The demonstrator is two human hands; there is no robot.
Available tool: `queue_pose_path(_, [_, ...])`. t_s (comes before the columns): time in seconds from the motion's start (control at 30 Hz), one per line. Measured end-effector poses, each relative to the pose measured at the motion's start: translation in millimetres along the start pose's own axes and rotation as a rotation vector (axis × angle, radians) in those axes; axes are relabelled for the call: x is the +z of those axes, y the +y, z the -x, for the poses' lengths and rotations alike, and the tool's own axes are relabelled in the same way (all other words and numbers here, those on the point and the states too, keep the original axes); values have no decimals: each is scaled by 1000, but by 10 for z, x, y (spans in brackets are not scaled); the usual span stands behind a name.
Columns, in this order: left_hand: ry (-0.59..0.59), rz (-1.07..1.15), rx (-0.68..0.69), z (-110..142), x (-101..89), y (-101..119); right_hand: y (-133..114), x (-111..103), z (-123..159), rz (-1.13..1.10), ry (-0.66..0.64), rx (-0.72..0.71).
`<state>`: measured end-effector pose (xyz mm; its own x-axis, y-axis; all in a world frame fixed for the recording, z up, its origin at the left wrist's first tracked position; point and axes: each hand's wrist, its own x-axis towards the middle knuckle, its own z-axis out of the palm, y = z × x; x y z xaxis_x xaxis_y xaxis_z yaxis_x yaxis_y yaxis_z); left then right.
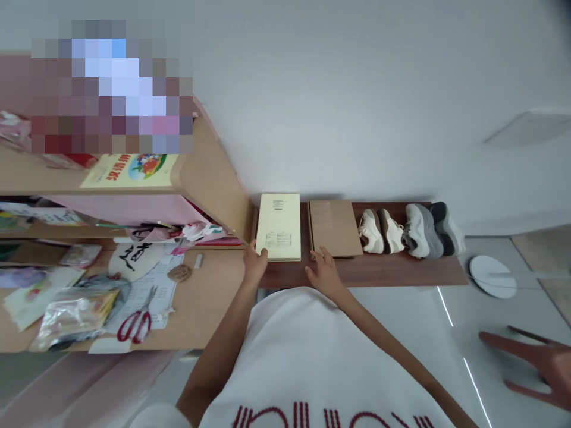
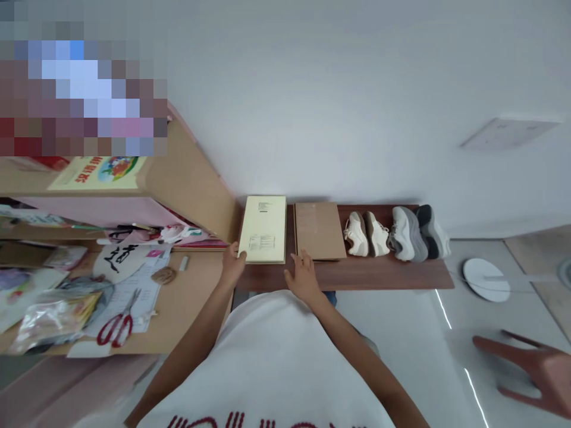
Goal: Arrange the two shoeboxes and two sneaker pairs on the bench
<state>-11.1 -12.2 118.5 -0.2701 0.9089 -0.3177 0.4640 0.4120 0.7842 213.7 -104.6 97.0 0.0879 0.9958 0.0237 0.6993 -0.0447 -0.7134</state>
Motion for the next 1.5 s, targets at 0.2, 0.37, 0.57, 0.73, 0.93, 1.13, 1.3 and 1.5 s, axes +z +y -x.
queue_pose_path(0.2, [-1, -113, 65, -172, 72, 129, -52, 79, -197, -112, -10, 54])
queue_pose_path(0.37, [-44, -141, 89, -201, 87, 47, -72, 59, -342, -137, -42, 65])
queue_pose_path(0.57, [-40, -125, 23, -323, 43, -159, -58, 29, -422, -167, -69, 108])
queue_pose_path(0.73, [-22, -55, 24, -402, 45, -223, -69, 97, -526, -192, -86, 150])
queue_pose_path(0.93, [-49, -30, 204, -461, 106, -179, -174, 209, -799, -164, -164, 198])
queue_pose_path(1.13, [-60, -76, 302, -515, 177, -162, -215, 288, -976, -121, -173, 213])
queue_pose_path(1.3, [-81, -133, 303, -649, 177, -221, -163, 379, -1050, -98, -188, 270])
queue_pose_path(1.5, [-113, -143, 302, -869, 151, -250, -101, 498, -1164, -100, -209, 333])
